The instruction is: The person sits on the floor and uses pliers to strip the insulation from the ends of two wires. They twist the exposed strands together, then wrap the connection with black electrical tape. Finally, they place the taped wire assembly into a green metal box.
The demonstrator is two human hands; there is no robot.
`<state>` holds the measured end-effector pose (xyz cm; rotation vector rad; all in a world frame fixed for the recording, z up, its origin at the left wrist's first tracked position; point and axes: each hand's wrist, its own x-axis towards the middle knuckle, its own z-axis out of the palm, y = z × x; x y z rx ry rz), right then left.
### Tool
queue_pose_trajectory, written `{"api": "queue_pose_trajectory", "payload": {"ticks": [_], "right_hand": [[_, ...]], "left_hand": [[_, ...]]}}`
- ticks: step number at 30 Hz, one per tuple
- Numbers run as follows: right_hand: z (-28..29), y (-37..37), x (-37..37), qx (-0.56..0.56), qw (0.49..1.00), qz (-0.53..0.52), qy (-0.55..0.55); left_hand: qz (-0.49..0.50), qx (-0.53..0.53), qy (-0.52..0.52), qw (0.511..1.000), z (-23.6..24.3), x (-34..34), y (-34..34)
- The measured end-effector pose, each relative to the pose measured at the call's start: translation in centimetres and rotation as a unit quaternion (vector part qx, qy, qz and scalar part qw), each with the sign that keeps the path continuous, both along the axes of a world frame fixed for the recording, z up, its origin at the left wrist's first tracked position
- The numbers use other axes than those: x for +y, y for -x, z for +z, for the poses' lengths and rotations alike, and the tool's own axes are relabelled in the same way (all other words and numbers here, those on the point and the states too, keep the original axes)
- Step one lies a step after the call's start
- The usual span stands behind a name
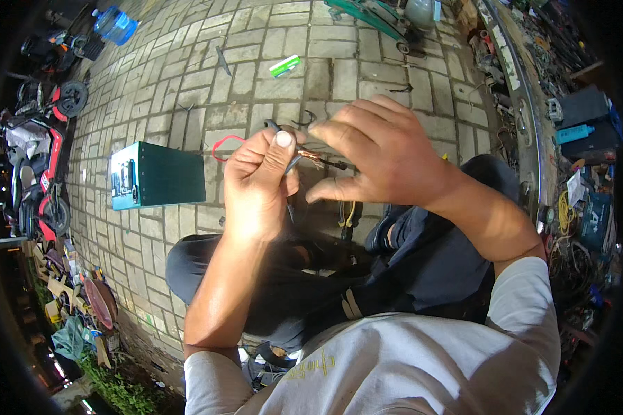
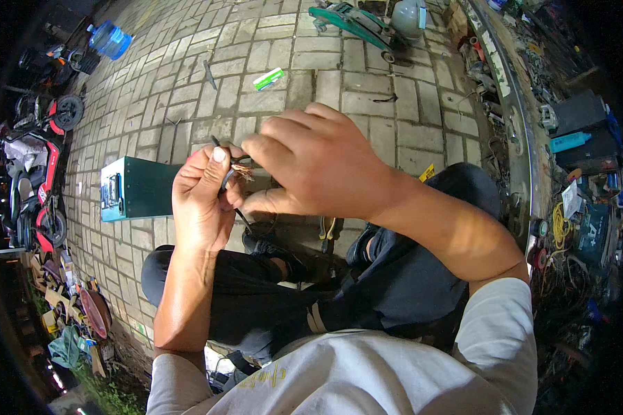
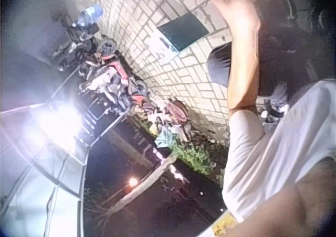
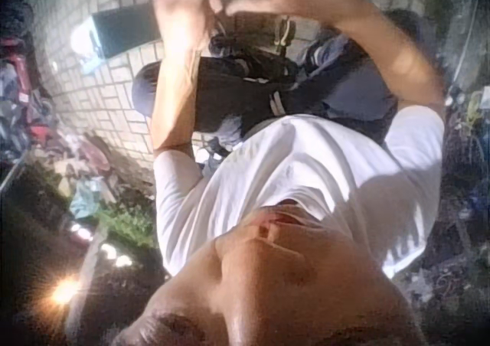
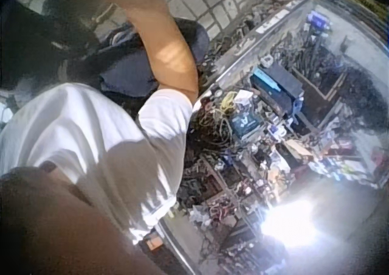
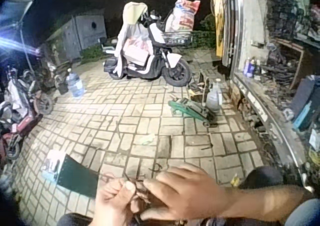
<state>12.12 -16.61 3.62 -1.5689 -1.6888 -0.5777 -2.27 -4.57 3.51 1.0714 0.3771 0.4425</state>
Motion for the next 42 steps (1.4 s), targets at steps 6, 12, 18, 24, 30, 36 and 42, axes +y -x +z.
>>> {"api": "queue_pose_trajectory", "payload": {"ticks": [6,12,18,24,30,36,42], "right_hand": [[2.2,0.4,-0.3,-0.051,0.982,0.032,0.177],[0.4,2.5,-0.5,0.779,0.483,0.344,0.204],[0.8,2.3,-0.2,0.787,0.485,0.309,0.223],[0.8,0.1,0.1,0.116,0.992,0.02,0.046],[1.7,0.7,0.1,0.008,0.989,0.038,0.14],[1.7,2.1,-0.4,0.788,0.492,0.287,0.232],[1.5,0.4,-0.7,0.613,0.725,0.167,0.266]], "left_hand": [[0.005,0.063,-0.061,0.996,0.8,-0.6,0.1],[0.068,-0.057,-0.377,0.922,1.0,-0.8,0.5],[0.093,-0.015,-0.292,0.952,0.8,-0.8,0.5],[0.094,0.014,-0.085,0.992,0.7,-0.8,-0.4],[0.059,0.06,-0.116,0.99,0.8,-0.7,0.0],[0.098,-0.035,-0.407,0.907,0.8,-0.5,0.6],[0.094,0.033,-0.17,0.98,0.8,-0.7,0.4]]}}
